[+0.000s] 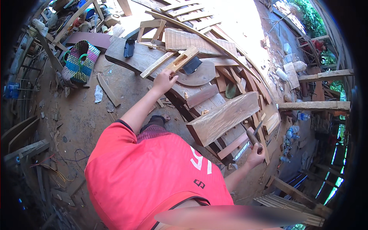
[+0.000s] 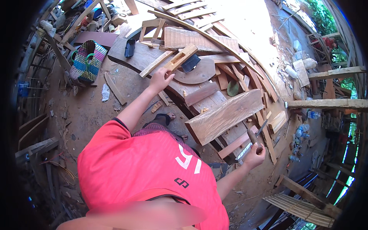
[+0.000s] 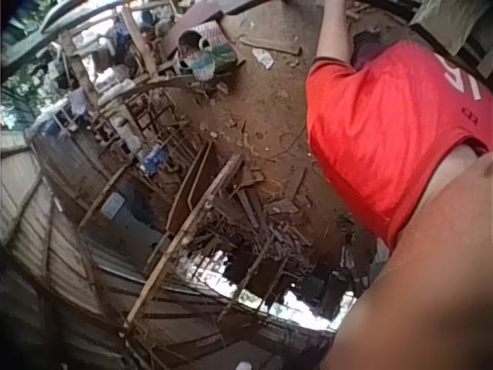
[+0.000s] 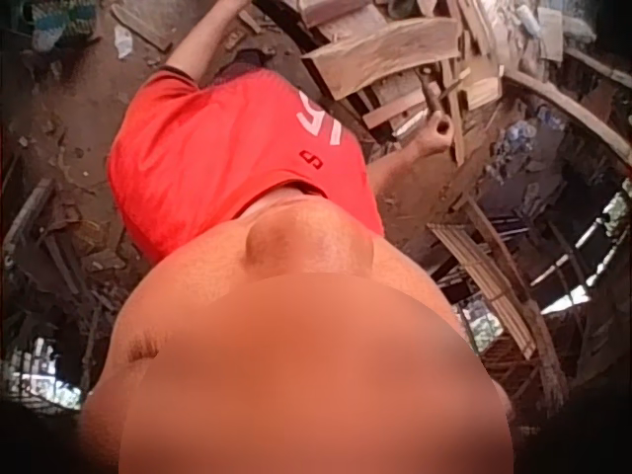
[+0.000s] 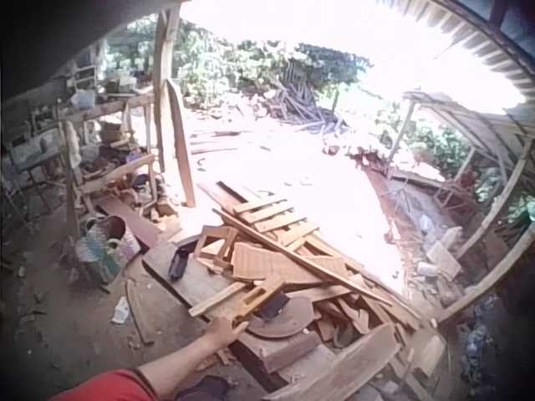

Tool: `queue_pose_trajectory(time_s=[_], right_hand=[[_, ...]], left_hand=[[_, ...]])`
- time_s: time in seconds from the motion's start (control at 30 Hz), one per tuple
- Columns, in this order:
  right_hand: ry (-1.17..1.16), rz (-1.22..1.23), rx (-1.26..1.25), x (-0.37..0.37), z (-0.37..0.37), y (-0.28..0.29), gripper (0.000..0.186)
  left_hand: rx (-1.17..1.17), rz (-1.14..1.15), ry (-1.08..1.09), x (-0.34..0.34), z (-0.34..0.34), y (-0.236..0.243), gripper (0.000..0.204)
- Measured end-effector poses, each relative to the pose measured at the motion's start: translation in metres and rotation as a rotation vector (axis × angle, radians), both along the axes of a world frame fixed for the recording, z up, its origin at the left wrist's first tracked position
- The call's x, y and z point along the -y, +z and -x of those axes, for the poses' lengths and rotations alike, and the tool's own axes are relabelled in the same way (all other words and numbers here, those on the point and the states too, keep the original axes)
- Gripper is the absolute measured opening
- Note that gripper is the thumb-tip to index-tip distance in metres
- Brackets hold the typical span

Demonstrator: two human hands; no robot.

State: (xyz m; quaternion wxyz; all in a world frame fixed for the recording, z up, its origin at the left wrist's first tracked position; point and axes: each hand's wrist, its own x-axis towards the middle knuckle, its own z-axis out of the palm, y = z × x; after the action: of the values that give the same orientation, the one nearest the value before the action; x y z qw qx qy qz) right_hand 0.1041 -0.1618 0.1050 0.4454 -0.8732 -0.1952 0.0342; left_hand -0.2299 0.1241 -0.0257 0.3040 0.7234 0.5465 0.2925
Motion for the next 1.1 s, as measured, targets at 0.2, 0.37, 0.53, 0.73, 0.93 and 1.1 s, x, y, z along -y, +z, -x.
queue_pose_trajectory(time_s=[0.2, 0.37, 0.53, 0.73, 0.93, 1.1], right_hand=[[-0.016, 0.251, 0.344, -0.020, 0.003, -0.001, 0.030], [0.005, 0.296, 0.261, -0.005, -0.008, -0.076, 0.033], [0.140, 0.237, 0.272, 0.025, -0.001, -0.155, 0.037], [-0.075, 0.098, -0.387, 0.022, 0.014, -0.178, 0.044], [0.053, 0.374, -0.058, 0.027, 0.006, -0.189, 0.051], [0.079, 0.444, -0.064, 0.023, 0.007, -0.180, 0.049]], left_hand=[[0.001, -0.104, 0.194, -0.016, 0.029, -0.007, 0.029], [-0.195, -0.180, 0.338, -0.017, 0.055, -0.017, 0.037], [-0.259, 0.028, 0.418, -0.022, 0.092, -0.054, 0.054], [-0.382, 0.172, 0.304, -0.018, 0.090, -0.040, 0.055], [-0.354, 0.125, 0.286, -0.020, 0.097, -0.038, 0.040], [-0.369, 0.234, 0.284, -0.018, 0.098, -0.033, 0.037]])
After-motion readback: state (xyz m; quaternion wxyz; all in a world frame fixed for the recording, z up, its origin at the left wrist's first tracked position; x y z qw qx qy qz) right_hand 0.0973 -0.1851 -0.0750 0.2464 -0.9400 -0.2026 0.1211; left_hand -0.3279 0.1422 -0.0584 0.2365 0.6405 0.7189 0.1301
